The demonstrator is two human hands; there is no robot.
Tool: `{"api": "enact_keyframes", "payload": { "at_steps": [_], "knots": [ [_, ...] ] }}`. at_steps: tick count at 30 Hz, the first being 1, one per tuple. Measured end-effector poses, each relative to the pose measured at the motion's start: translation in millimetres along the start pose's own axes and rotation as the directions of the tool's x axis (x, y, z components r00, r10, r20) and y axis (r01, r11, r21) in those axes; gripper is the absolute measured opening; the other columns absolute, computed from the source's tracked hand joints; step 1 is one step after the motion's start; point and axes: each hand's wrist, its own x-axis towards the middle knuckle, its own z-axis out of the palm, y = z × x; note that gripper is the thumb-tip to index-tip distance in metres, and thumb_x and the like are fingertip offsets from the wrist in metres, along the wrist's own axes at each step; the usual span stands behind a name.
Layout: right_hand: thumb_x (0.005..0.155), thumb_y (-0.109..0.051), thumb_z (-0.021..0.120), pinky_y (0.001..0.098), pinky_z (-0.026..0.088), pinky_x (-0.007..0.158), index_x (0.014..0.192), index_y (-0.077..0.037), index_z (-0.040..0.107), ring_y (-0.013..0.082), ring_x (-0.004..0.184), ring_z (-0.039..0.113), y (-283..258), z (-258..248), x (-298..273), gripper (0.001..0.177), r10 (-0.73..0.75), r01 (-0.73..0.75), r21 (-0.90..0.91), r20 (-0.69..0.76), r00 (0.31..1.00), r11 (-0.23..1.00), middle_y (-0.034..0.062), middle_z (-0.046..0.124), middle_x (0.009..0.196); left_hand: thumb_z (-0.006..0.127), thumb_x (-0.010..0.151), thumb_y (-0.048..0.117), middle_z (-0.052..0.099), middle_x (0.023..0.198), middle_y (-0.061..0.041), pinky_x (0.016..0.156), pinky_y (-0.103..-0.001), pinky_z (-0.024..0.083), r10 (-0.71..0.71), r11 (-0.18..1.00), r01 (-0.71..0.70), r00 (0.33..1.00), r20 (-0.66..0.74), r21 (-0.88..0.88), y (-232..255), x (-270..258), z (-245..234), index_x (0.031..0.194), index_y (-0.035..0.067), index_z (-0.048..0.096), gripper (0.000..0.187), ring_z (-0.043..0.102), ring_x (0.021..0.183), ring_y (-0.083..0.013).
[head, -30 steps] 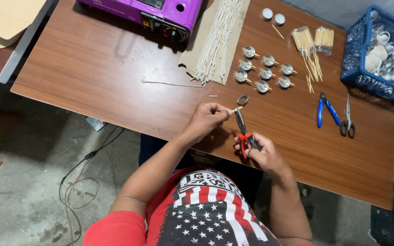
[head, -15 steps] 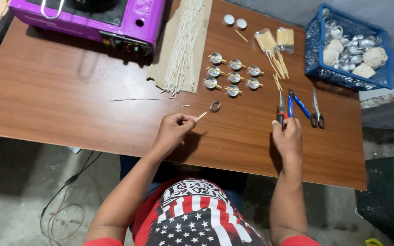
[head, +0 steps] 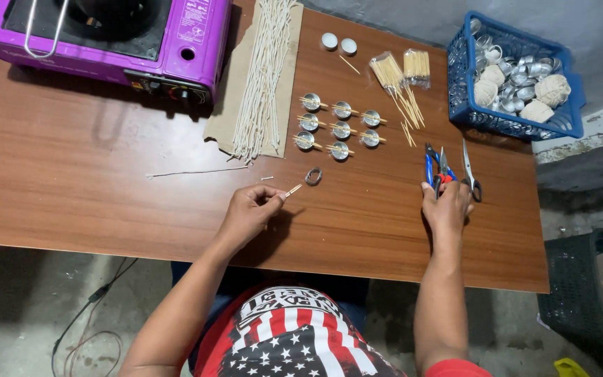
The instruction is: Assembling candle wicks by threading cotton wicks through metal tabs and crimping them with pliers.
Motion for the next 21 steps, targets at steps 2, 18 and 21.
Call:
{"api": "enact_keyframes", "payload": {
  "at_steps": [2, 18, 21],
  "knots": [
    [0.088, -0.049, 0.081, 0.0520, 0.041, 0.096, 0.097, -0.010, 0.059, 0.0380, 0.114, 0.056, -1.3, -0.4, -0.7, 0.046, 0.010, -0.011, 0.013, 0.008, 1.000, 1.000, 0.0143, 0.059, 0.114, 0.074, 0.082, 0.012, 0.068, 0.061, -0.011, 0.036, -0.024, 0.049, 0.004, 1.000, -0.004, 1.000, 0.009, 0.016, -4.0, 4.3, -1.7, 0.100, 0.001, 0.080, 0.022, 0.057, 0.047, -0.0118],
    [0.082, -0.048, 0.087, 0.0559, 0.042, 0.098, 0.106, -0.010, 0.058, 0.0425, 0.114, 0.058, -8.8, -20.8, -3.4, 0.054, -0.007, 0.010, 0.026, -0.097, 0.995, 1.000, 0.0174, 0.058, 0.111, 0.075, 0.088, 0.011, 0.074, 0.066, -0.014, 0.045, -0.026, 0.054, 0.017, 0.985, -0.037, 0.993, 0.119, 0.166, 5.5, 22.6, -6.8, 0.109, 0.003, 0.080, 0.023, 0.060, 0.055, -0.0141],
    [0.091, -0.024, 0.085, 0.0528, 0.044, 0.087, 0.109, -0.011, 0.061, 0.0372, 0.103, 0.061, -42.1, -49.3, 0.6, 0.033, -0.124, 0.151, 0.078, -0.284, 0.951, 0.985, 0.0097, 0.061, 0.111, 0.074, 0.086, 0.009, 0.077, 0.069, -0.014, 0.049, -0.023, 0.057, -0.008, 0.987, -0.014, 0.991, 0.136, 0.161, 13.1, 23.0, -7.4, 0.110, 0.004, 0.080, 0.025, 0.064, 0.056, -0.0131]
  ]
}}
